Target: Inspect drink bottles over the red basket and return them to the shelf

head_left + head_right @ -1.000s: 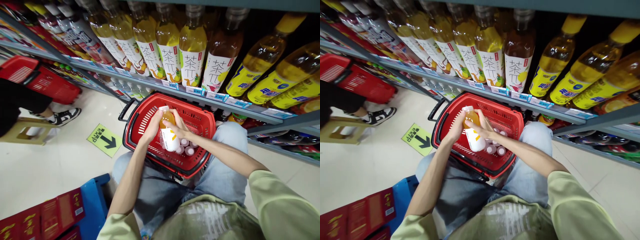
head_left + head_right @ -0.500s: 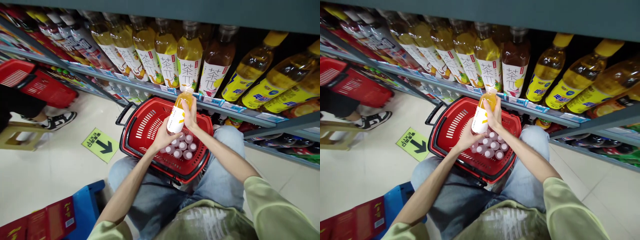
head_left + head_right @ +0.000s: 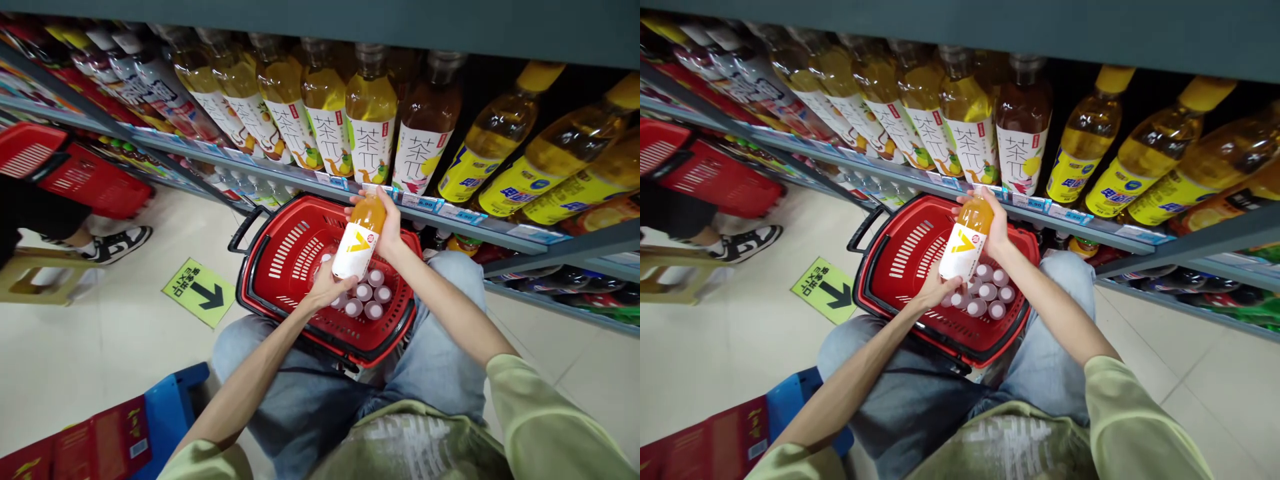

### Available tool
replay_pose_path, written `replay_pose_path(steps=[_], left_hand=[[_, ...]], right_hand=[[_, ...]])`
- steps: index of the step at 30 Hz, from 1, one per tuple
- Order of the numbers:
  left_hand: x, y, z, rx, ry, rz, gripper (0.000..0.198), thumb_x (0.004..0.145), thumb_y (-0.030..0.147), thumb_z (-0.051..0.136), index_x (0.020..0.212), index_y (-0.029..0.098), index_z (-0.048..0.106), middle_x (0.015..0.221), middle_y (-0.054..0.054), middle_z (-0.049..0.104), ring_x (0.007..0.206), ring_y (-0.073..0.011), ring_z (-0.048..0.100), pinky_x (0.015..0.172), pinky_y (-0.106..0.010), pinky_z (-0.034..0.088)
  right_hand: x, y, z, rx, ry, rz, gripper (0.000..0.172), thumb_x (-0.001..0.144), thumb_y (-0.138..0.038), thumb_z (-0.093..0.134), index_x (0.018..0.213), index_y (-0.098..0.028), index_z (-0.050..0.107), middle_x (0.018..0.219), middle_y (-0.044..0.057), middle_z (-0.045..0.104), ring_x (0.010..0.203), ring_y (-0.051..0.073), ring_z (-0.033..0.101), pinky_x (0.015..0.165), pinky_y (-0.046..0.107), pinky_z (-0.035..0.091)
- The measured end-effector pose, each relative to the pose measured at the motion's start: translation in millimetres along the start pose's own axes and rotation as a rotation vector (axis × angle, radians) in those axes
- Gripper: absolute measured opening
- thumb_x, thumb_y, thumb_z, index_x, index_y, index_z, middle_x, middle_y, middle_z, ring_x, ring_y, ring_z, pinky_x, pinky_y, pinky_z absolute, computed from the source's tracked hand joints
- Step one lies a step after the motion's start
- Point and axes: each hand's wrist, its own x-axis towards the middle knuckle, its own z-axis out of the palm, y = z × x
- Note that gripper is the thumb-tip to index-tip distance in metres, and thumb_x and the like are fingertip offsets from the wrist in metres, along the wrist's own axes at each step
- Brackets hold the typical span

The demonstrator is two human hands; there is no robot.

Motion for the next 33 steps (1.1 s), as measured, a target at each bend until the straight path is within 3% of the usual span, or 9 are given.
replay_pose_path(steps=[4, 6, 9, 13, 17, 23, 28, 30, 33], left_hand=[[0.6, -7.4, 0.5, -0.292, -0.233, -0.086, 0.084, 0.066, 0.086, 0.069, 0.11, 0.015, 0.067, 0.069, -0.01, 0.072, 0.044, -0.0228, 0.062, 0.043, -0.034, 0.049], [1.3, -9.8, 2.3, -0.422, -0.316, -0.155, 0.091, 0.069, 0.091, 0.057, 0.114, 0.012, 0.068, 0.063, -0.011, 0.07, 0.041, -0.0238, 0.06, 0.039, -0.033, 0.046], [1.5, -9.1, 8.6, -0.57, -0.298, -0.269, 0.091, 0.08, 0.084, 0.041, 0.118, 0.005, 0.066, 0.069, -0.015, 0.073, 0.043, -0.0251, 0.061, 0.036, -0.031, 0.043], [1.7, -1.2, 21.2, -0.639, -0.283, -0.373, 0.084, 0.088, 0.074, 0.036, 0.123, 0.003, 0.063, 0.081, -0.019, 0.074, 0.046, -0.0248, 0.061, 0.037, -0.029, 0.042], [7.5, 6.4, 29.1, -0.727, -0.118, -0.447, 0.078, 0.099, 0.068, 0.025, 0.123, 0.005, 0.065, 0.08, -0.019, 0.072, 0.054, -0.0255, 0.064, 0.042, -0.028, 0.042], [20.4, 7.3, 23.5, -0.756, 0.255, -0.379, 0.062, 0.105, 0.055, 0.027, 0.112, 0.007, 0.065, 0.079, -0.014, 0.07, 0.049, -0.0201, 0.06, 0.04, -0.027, 0.04], [21.0, 6.8, 20.3, -0.764, 0.422, -0.39, 0.052, 0.105, 0.051, 0.028, 0.099, 0.013, 0.061, 0.07, -0.008, 0.066, 0.044, -0.0143, 0.052, 0.038, -0.021, 0.031], [18.0, 5.0, 19.0, -0.774, 0.36, -0.432, 0.054, 0.104, 0.052, 0.025, 0.091, 0.014, 0.06, 0.062, -0.007, 0.062, 0.038, -0.012, 0.044, 0.037, -0.019, 0.024], [12.3, 0.8, 16.0, -0.805, 0.065, -0.526, 0.057, 0.102, 0.048, 0.019, 0.088, 0.012, 0.061, 0.054, -0.008, 0.058, 0.03, -0.0098, 0.029, 0.035, -0.02, 0.016]], right_hand=[[-2.4, -2.0, -3.4, -0.013, -0.054, -0.03, 0.048, 0.084, -0.065, 0.06, 0.102, -0.021, 0.06, 0.086, 0.004, 0.073, 0.078, 0.02, 0.072, 0.073, 0.036, 0.061], [-5.5, -3.7, -0.5, -0.022, -0.101, -0.026, 0.048, 0.085, -0.066, 0.06, 0.1, -0.02, 0.062, 0.082, 0.005, 0.073, 0.079, 0.021, 0.072, 0.07, 0.035, 0.061], [-11.7, -5.3, 6.4, -0.001, -0.174, 0.015, 0.044, 0.086, -0.063, 0.062, 0.094, -0.02, 0.063, 0.077, 0.003, 0.073, 0.074, 0.019, 0.071, 0.066, 0.031, 0.059], [-17.1, -3.1, 12.4, -0.058, -0.267, 0.071, 0.037, 0.089, -0.057, 0.065, 0.089, -0.02, 0.063, 0.074, 0.0, 0.073, 0.067, 0.015, 0.068, 0.065, 0.028, 0.056], [-15.4, 0.8, 12.1, -0.175, -0.244, 0.052, 0.036, 0.085, -0.056, 0.071, 0.087, -0.02, 0.064, 0.073, -0.001, 0.073, 0.071, 0.014, 0.069, 0.067, 0.027, 0.053], [-6.2, 8.3, 6.6, -0.109, -0.093, -0.197, 0.042, 0.072, -0.05, 0.087, 0.093, -0.022, 0.065, 0.081, 0.0, 0.074, 0.082, 0.017, 0.072, 0.069, 0.028, 0.057], [-1.6, 11.7, 6.2, -0.059, -0.03, -0.18, 0.044, 0.068, -0.048, 0.091, 0.092, -0.021, 0.065, 0.083, 0.0, 0.075, 0.075, 0.016, 0.071, 0.069, 0.029, 0.059], [-3.2, 10.3, 7.0, -0.071, -0.083, -0.152, 0.044, 0.067, -0.048, 0.092, 0.09, -0.021, 0.066, 0.079, 0.0, 0.075, 0.071, 0.016, 0.072, 0.069, 0.029, 0.059], [-8.3, 5.4, 7.2, -0.134, -0.182, -0.091, 0.042, 0.066, -0.044, 0.093, 0.089, -0.02, 0.067, 0.075, -0.001, 0.074, 0.069, 0.016, 0.072, 0.069, 0.029, 0.06]])
